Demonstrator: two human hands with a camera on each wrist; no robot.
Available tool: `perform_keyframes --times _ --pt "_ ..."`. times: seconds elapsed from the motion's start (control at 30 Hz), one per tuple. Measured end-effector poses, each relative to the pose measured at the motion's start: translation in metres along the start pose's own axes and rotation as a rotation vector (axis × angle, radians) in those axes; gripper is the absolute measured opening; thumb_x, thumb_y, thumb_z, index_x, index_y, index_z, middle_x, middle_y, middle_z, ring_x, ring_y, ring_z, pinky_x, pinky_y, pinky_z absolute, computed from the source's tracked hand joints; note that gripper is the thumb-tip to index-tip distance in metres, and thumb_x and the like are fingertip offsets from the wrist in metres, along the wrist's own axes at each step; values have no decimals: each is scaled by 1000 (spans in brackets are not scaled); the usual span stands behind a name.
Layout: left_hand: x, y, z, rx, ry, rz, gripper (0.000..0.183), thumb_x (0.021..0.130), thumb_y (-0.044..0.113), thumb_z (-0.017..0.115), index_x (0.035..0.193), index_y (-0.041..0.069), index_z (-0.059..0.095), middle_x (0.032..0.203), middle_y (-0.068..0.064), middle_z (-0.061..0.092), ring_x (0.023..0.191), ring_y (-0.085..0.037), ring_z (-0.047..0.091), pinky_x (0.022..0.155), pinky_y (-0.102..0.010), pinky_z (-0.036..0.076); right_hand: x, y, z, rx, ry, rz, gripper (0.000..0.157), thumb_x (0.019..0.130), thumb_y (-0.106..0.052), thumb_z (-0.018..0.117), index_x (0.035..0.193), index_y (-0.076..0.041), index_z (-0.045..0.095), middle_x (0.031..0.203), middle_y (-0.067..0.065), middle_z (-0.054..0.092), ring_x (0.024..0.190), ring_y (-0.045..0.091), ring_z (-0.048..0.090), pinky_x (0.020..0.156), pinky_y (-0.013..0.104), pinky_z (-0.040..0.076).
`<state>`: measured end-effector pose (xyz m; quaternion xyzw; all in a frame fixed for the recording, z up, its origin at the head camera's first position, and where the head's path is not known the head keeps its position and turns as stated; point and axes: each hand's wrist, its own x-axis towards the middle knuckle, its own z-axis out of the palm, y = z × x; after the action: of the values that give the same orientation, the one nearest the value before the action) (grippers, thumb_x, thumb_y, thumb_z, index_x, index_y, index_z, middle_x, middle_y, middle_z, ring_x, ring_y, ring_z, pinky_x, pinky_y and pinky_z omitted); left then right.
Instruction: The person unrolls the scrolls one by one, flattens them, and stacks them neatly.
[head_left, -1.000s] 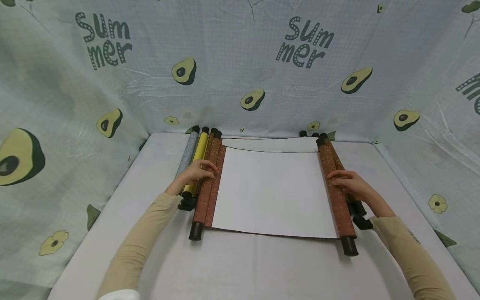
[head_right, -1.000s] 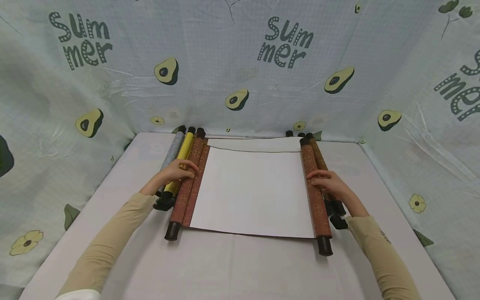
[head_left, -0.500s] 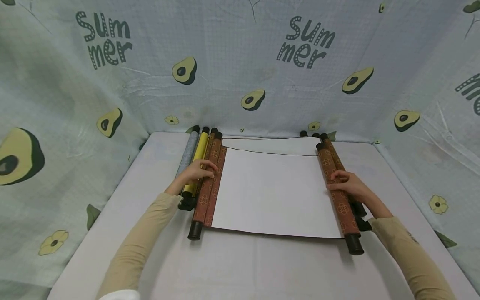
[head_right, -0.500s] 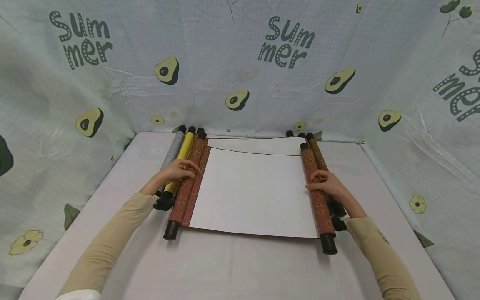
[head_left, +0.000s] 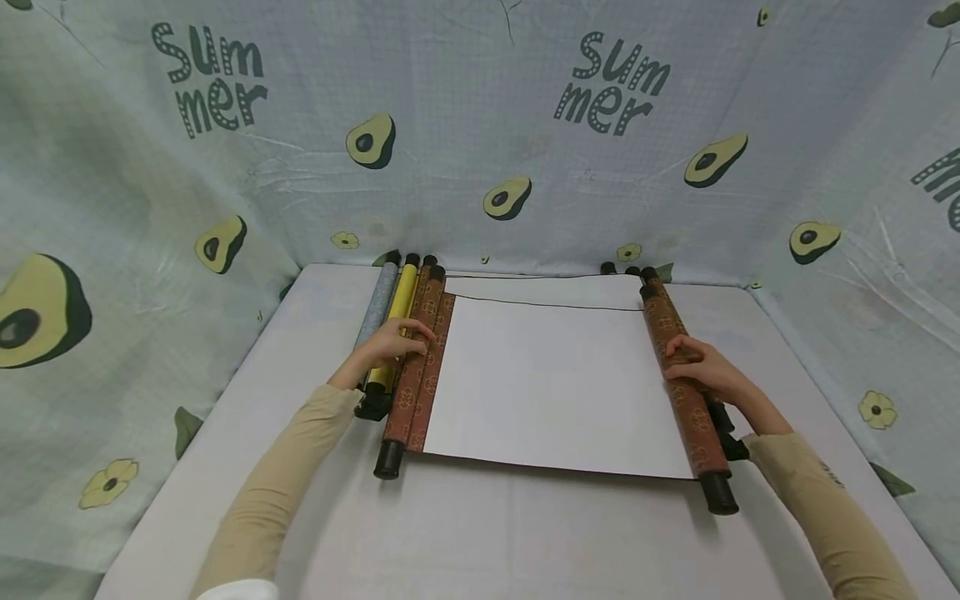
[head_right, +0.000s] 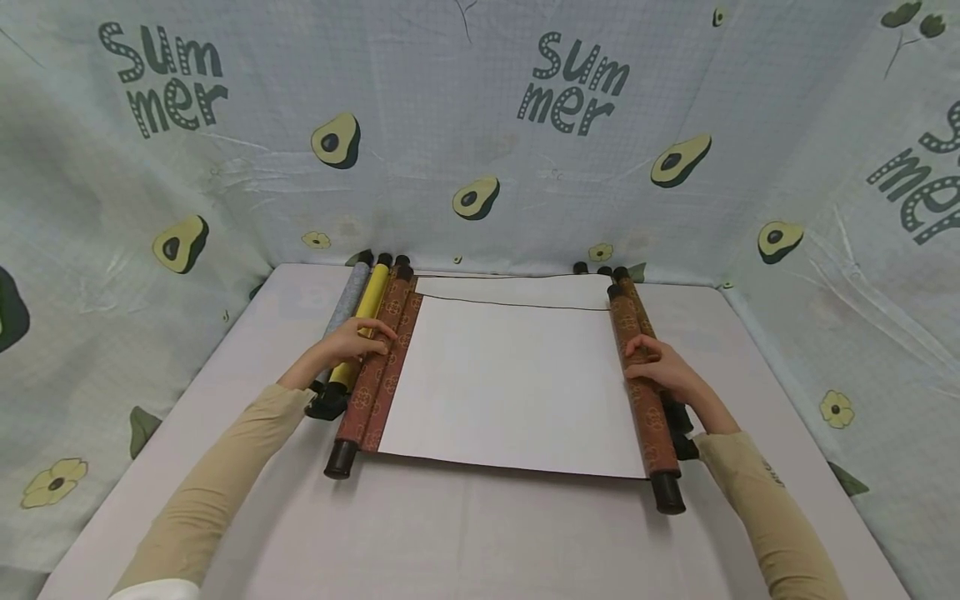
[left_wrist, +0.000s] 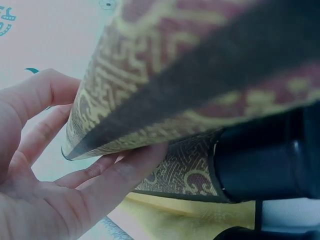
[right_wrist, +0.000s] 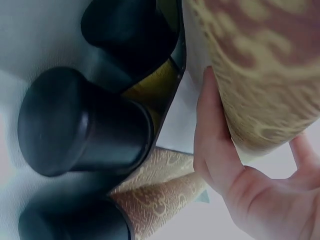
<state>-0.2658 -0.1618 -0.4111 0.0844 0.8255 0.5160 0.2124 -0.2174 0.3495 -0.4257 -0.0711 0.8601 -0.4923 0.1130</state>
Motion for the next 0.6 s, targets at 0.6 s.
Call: perform_keyframes --times 0.6 --pt "3 -4 0 122 30 58 32 78 11 67 107 -1 58 119 -19 47 61 -13 40 52 -29 39 -2 5 0 -90 20 43 42 78 -20 68 105 3 45 109 10 39 86 16 39 64 27 43"
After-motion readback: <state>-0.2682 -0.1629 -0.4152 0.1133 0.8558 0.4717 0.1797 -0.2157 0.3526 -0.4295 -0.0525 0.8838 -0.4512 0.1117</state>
